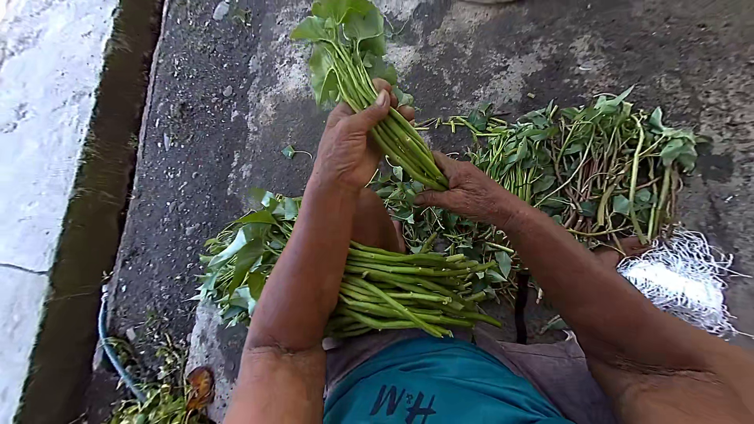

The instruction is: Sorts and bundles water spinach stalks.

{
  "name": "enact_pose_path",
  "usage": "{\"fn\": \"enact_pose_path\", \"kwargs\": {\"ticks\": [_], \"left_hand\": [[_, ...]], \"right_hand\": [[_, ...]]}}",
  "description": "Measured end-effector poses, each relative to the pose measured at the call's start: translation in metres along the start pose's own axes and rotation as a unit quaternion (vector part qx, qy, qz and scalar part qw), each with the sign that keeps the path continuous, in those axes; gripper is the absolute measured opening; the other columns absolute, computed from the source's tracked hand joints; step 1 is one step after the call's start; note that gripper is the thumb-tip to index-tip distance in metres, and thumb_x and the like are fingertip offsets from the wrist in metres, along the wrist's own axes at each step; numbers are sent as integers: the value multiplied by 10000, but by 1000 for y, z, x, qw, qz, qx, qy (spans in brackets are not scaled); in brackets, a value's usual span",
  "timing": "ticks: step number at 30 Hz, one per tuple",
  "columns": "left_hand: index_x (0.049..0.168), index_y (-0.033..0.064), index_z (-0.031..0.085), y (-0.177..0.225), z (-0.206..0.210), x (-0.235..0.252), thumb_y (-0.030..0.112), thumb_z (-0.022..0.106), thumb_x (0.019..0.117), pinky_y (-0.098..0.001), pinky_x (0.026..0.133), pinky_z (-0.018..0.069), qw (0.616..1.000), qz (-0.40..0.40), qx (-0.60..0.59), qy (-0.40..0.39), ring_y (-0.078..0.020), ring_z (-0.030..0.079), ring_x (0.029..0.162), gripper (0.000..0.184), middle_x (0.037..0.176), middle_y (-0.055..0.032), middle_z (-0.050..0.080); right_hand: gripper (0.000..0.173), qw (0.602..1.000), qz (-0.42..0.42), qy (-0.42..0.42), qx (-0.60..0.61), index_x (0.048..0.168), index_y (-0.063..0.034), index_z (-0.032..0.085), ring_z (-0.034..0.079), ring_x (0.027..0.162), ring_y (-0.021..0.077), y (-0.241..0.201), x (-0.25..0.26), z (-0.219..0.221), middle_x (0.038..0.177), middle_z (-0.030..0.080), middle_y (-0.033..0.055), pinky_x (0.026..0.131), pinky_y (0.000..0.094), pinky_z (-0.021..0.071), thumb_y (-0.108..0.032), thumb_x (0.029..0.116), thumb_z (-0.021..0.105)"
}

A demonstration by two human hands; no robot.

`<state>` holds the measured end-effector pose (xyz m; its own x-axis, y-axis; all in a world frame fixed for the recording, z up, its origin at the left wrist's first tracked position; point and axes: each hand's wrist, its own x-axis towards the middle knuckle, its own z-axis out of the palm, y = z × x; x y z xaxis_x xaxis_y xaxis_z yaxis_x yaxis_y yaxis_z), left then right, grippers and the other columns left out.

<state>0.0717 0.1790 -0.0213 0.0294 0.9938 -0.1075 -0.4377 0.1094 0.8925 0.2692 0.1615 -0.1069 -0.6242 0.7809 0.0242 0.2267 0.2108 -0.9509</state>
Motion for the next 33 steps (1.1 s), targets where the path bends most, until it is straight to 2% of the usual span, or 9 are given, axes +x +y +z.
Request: {"fn": "enact_pose_path", "kwargs": {"ticks": [4, 7, 9, 16, 22, 26, 29, 31, 33], "left_hand": [[1085, 94, 577, 7, -3, -5, 60, 463, 1049, -555, 905, 591, 997, 17, -53, -58, -279, 726, 906, 125, 945, -87, 693], [1077, 100, 590, 11, -5, -6, 86, 449, 1049, -571, 922, 579, 994, 8, -62, -86, -339, 722, 1016, 144, 1072, -142, 719], [1066, 64, 581, 16, -2, -5, 45, 455, 1046, -509, 928, 592, 994, -12, -59, -92, -332, 725, 1020, 129, 1082, -176, 718], [1098, 27, 687, 41, 5, -11, 144, 517, 1050, -447, 770, 614, 987, -135, 44, -79, -276, 713, 988, 212, 1113, -154, 716], [1182, 79, 683, 56, -43, -40, 157, 595, 993, -419, 738, 622, 982, -137, 125, -39, -226, 716, 936, 222, 1106, -98, 715], [1161, 96, 610, 60, -74, -60, 29, 646, 947, -393, 725, 624, 978, -122, 138, 100, -198, 721, 855, 227, 1003, -69, 722], [1189, 52, 604, 60, -86, -70, -79, 711, 857, -364, 780, 619, 965, -109, 211, 116, -175, 718, 881, 373, 1015, -74, 723], [1152, 21, 652, 63, -86, -72, 6, 853, 758, -336, 877, 602, 919, -50, 372, 118, -132, 707, 984, 443, 1078, -67, 729], [1082, -7, 698, 74, -92, -69, 385, 925, 716, -484, 1029, 502, 798, 19, 582, 154, -253, 569, 1259, 582, 1327, -151, 611]], "right_hand": [[366, 998, 48, -23, 39, 1207, -114, 590, 509, 544, 69, -38, -14, 2, 732, 577, -9, 508, 251, 453, -378, 974, 691], [385, 998, 51, -18, -16, 1186, -148, 604, 522, 530, 81, -48, -22, -8, 715, 576, -18, 498, 275, 469, -459, 968, 670], [371, 997, 54, -9, -50, 1173, -155, 612, 523, 522, 106, -51, -27, -20, 711, 579, -3, 487, 304, 464, -462, 972, 666], [293, 989, 64, 11, -136, 1126, -148, 602, 517, 536, 79, -74, -49, -29, 698, 546, -20, 506, 288, 456, -403, 991, 651], [389, 982, 57, -44, -177, 1072, -74, 603, 579, 640, 136, -80, -55, 10, 706, 571, 16, 607, 360, 485, -455, 998, 624], [511, 968, 91, -138, -187, 1153, 11, 604, 651, 824, 315, -78, -47, 26, 858, 641, 161, 769, 536, 517, -479, 1008, 597], [545, 956, 112, -181, -200, 1247, 27, 570, 660, 901, 362, -84, -42, 30, 937, 658, 204, 834, 571, 506, -467, 1016, 590], [538, 950, 121, -198, -211, 1268, 19, 561, 663, 927, 370, -89, -39, 32, 962, 662, 209, 852, 576, 504, -457, 1020, 590], [530, 940, 132, -218, -225, 1273, 16, 553, 665, 955, 380, -93, -36, 34, 979, 662, 216, 868, 581, 505, -452, 1026, 586]]}}
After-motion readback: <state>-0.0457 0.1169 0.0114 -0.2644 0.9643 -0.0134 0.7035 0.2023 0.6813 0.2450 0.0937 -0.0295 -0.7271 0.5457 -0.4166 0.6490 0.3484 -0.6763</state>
